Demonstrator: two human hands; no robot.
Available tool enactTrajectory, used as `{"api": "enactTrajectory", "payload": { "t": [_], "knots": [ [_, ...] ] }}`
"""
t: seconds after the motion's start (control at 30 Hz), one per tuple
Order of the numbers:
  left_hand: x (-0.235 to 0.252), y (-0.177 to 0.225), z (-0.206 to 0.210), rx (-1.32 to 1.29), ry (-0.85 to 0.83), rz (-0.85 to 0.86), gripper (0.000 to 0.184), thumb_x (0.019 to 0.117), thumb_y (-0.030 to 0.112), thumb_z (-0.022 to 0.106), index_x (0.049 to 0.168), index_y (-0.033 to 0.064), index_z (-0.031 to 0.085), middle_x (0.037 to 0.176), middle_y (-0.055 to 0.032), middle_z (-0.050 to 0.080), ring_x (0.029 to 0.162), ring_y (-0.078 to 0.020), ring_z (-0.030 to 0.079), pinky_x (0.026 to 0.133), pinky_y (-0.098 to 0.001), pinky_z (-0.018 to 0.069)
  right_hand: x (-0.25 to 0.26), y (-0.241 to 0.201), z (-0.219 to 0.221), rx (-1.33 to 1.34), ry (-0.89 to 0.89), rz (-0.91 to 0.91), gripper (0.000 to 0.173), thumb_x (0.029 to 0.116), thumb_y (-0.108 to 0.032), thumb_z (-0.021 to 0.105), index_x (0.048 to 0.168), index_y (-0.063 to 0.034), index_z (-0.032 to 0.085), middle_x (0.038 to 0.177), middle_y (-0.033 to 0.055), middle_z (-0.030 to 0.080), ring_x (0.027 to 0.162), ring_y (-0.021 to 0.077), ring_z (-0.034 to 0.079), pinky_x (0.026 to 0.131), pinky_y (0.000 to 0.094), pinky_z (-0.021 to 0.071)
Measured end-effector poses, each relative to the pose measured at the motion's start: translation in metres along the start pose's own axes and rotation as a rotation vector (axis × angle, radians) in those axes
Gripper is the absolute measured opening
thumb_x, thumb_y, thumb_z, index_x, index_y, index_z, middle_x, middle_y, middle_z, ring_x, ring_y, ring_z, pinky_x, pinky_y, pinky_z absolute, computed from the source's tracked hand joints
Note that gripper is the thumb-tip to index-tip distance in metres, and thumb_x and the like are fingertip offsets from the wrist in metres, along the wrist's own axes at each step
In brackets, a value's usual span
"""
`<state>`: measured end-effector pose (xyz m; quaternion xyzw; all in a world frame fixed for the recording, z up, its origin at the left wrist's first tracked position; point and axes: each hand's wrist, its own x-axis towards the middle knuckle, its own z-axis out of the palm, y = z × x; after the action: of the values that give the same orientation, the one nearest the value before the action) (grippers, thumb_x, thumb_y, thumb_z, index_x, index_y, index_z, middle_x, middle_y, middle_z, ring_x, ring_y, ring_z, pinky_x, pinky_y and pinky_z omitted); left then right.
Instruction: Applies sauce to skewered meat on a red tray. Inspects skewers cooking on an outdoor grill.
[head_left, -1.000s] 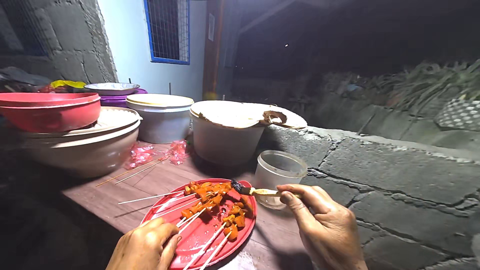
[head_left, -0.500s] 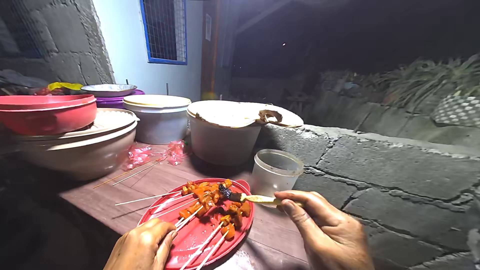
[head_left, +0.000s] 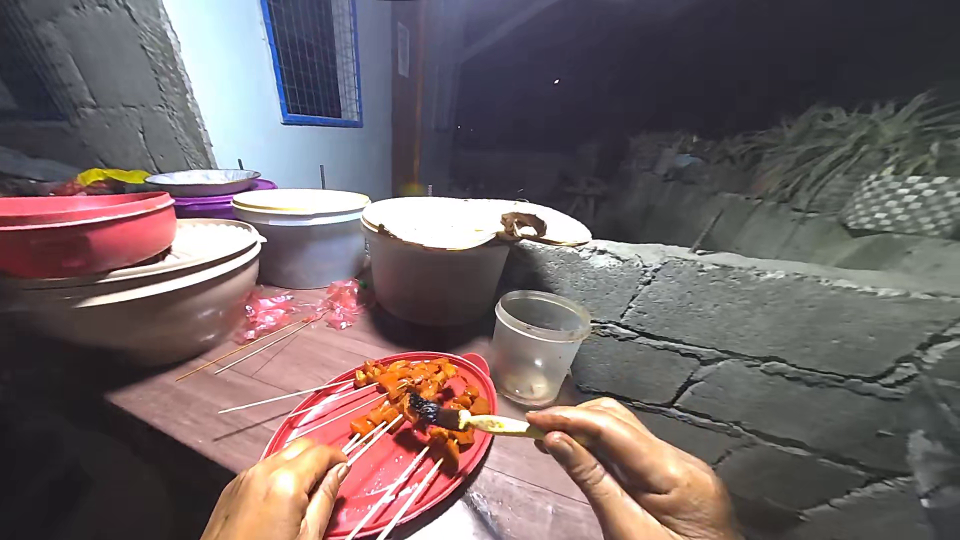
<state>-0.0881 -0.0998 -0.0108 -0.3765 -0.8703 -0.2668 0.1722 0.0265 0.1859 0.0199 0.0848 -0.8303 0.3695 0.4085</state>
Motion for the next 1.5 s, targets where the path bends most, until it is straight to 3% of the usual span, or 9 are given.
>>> {"api": "enactTrajectory", "payload": {
  "t": [0.1, 0.3, 0.47, 0.67, 0.87, 1.1, 1.3, 1.37, 1.5],
  "knots": [
    [-0.001, 0.001, -0.001, 0.007, -0.010, 0.015, 0.030, 0.1018, 0.027, 0.052, 0.096, 0.0105, 0.077, 0.085, -0.0062, 0.073, 0.077, -0.0211, 0.071, 0.064, -0.0435, 0.0570, 0.004, 0.002, -0.007, -0.086, 0.016, -0.029, 0.023, 0.1019, -0.023, 0.061, 0.104, -0.0065, 0.077, 0.091, -0.0001, 0.071, 0.087, 0.0032, 0.064, 0.079, 0.0195, 0.0541],
    [-0.001, 0.001, -0.003, 0.001, -0.018, 0.031, 0.030, 0.1015, 0.026, 0.052, 0.095, 0.0098, 0.076, 0.084, -0.0070, 0.071, 0.075, -0.0223, 0.070, 0.062, -0.0440, 0.0560, 0.004, -0.004, -0.009, -0.026, -0.177, -0.068, 0.021, 0.1032, -0.018, 0.060, 0.105, -0.0047, 0.076, 0.094, 0.0054, 0.073, 0.091, 0.0089, 0.064, 0.085, 0.0237, 0.0519],
    [-0.005, 0.000, -0.004, 0.007, -0.014, 0.024, 0.030, 0.1016, 0.026, 0.052, 0.096, 0.0101, 0.077, 0.084, -0.0072, 0.072, 0.077, -0.0224, 0.071, 0.064, -0.0431, 0.0564, 0.006, 0.017, -0.015, -0.201, -0.069, -0.092, 0.023, 0.1019, -0.023, 0.060, 0.103, -0.0074, 0.077, 0.092, 0.0007, 0.072, 0.090, 0.0049, 0.065, 0.083, 0.0210, 0.0531],
    [-0.008, 0.004, -0.013, -0.039, -0.056, 0.012, 0.026, 0.1022, 0.022, 0.055, 0.098, 0.0071, 0.076, 0.086, -0.0102, 0.072, 0.078, -0.0224, 0.070, 0.068, -0.0407, 0.0564, 0.005, 0.018, -0.017, -0.147, -0.086, -0.055, 0.023, 0.1020, -0.022, 0.060, 0.104, -0.0068, 0.077, 0.093, 0.0008, 0.072, 0.089, 0.0043, 0.065, 0.082, 0.0205, 0.0536],
    [-0.014, 0.002, -0.017, -0.090, -0.078, -0.022, 0.025, 0.1026, 0.020, 0.056, 0.101, 0.0057, 0.077, 0.088, -0.0108, 0.073, 0.080, -0.0215, 0.070, 0.072, -0.0393, 0.0563, 0.007, 0.034, -0.021, -0.190, 0.018, 0.049, 0.023, 0.1008, -0.024, 0.058, 0.106, -0.0112, 0.076, 0.094, -0.0044, 0.072, 0.086, 0.0030, 0.067, 0.078, 0.0209, 0.0577],
    [-0.016, 0.003, -0.020, -0.104, -0.093, -0.035, 0.025, 0.1033, 0.020, 0.057, 0.102, 0.0048, 0.076, 0.088, -0.0123, 0.072, 0.080, -0.0230, 0.069, 0.071, -0.0401, 0.0555, 0.002, 0.043, -0.013, -0.189, 0.056, 0.119, 0.023, 0.1004, -0.023, 0.057, 0.107, -0.0106, 0.076, 0.095, -0.0039, 0.073, 0.087, 0.0034, 0.068, 0.079, 0.0214, 0.0579],
    [-0.017, 0.004, -0.019, -0.068, -0.123, -0.021, 0.025, 0.1034, 0.020, 0.056, 0.101, 0.0049, 0.076, 0.091, -0.0133, 0.073, 0.084, -0.0263, 0.071, 0.073, -0.0440, 0.0571, 0.003, 0.024, -0.023, -0.216, 0.002, 0.117, 0.023, 0.1016, -0.019, 0.057, 0.106, -0.0059, 0.075, 0.094, 0.0007, 0.073, 0.087, 0.0052, 0.068, 0.080, 0.0239, 0.0576],
    [-0.017, 0.007, -0.019, -0.025, -0.148, -0.015, 0.026, 0.1034, 0.021, 0.056, 0.100, 0.0058, 0.076, 0.091, -0.0133, 0.073, 0.085, -0.0283, 0.072, 0.072, -0.0459, 0.0578, 0.010, 0.016, -0.034, -0.214, 0.033, 0.094, 0.023, 0.1016, -0.017, 0.057, 0.107, -0.0027, 0.074, 0.096, 0.0035, 0.073, 0.087, 0.0071, 0.069, 0.080, 0.0260, 0.0593],
    [-0.013, 0.010, -0.021, 0.025, -0.203, 0.012, 0.030, 0.1042, 0.027, 0.054, 0.099, 0.0091, 0.077, 0.089, -0.0130, 0.072, 0.087, -0.0310, 0.071, 0.072, -0.0486, 0.0571, 0.033, 0.014, -0.057, -0.235, 0.176, 0.009, 0.026, 0.1023, -0.019, 0.056, 0.112, 0.0014, 0.069, 0.099, 0.0025, 0.071, 0.085, 0.0020, 0.067, 0.079, 0.0211, 0.0583]
  ]
}}
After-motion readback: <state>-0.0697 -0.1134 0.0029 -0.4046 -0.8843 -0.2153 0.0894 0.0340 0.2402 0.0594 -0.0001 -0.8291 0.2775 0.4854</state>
